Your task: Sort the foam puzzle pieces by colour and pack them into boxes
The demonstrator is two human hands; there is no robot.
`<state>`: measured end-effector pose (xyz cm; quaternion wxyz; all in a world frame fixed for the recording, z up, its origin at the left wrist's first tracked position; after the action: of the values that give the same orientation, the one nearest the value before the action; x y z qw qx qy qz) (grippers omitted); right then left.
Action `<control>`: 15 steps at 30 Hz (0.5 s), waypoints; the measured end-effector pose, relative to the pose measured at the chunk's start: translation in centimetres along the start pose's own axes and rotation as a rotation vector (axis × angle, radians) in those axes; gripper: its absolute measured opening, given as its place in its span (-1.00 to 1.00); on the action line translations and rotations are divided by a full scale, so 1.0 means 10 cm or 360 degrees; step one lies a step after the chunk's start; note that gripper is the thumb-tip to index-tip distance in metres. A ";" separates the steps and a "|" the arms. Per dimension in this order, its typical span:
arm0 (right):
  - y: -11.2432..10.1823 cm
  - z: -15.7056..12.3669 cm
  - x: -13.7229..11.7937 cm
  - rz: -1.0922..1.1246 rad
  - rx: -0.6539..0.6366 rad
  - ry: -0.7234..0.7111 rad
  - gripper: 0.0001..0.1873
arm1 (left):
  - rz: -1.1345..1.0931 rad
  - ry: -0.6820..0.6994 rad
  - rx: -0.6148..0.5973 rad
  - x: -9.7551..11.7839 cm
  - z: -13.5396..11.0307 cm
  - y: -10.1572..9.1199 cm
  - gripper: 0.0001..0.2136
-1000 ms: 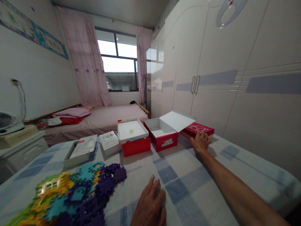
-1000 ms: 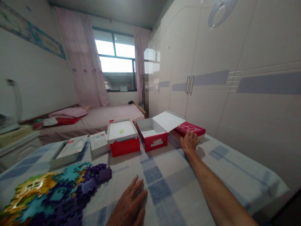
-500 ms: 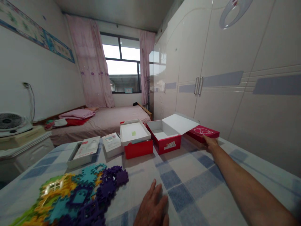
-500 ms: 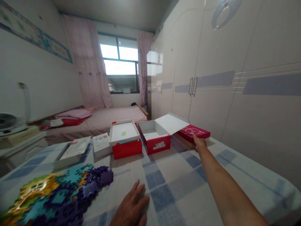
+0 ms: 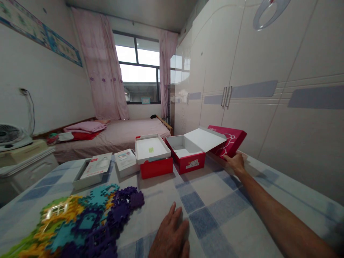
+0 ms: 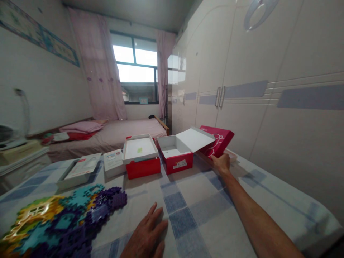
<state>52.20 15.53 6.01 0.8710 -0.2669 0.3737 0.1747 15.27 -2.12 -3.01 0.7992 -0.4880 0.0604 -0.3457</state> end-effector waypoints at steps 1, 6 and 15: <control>0.01 -0.03 -0.04 -0.0046 -0.0006 -0.0046 -0.69 | 0.0015 0.0015 0.0011 -0.01 -0.01 0.02 -0.59; 0.09 -0.19 -0.15 -0.0278 -0.0018 -0.0190 -0.59 | 0.0016 0.0008 0.0095 -0.07 -0.04 0.13 -0.57; 0.47 -0.43 -0.24 -0.0294 -0.0259 -0.0482 -0.68 | 0.0057 -0.0037 0.0063 0.02 0.01 -0.02 -0.57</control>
<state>45.89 16.49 3.75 0.9052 -0.3402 0.1969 0.1617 15.37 -2.26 -2.72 0.8154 -0.4748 0.0531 -0.3269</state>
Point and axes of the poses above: each hand's wrist, its own z-axis towards the middle knuckle, its own y-axis out of the palm, x = y × z, the point moved 6 cm from there along z, towards the middle knuckle, and after that the axes turned 11 degrees about -y, right-handed, at the moved point
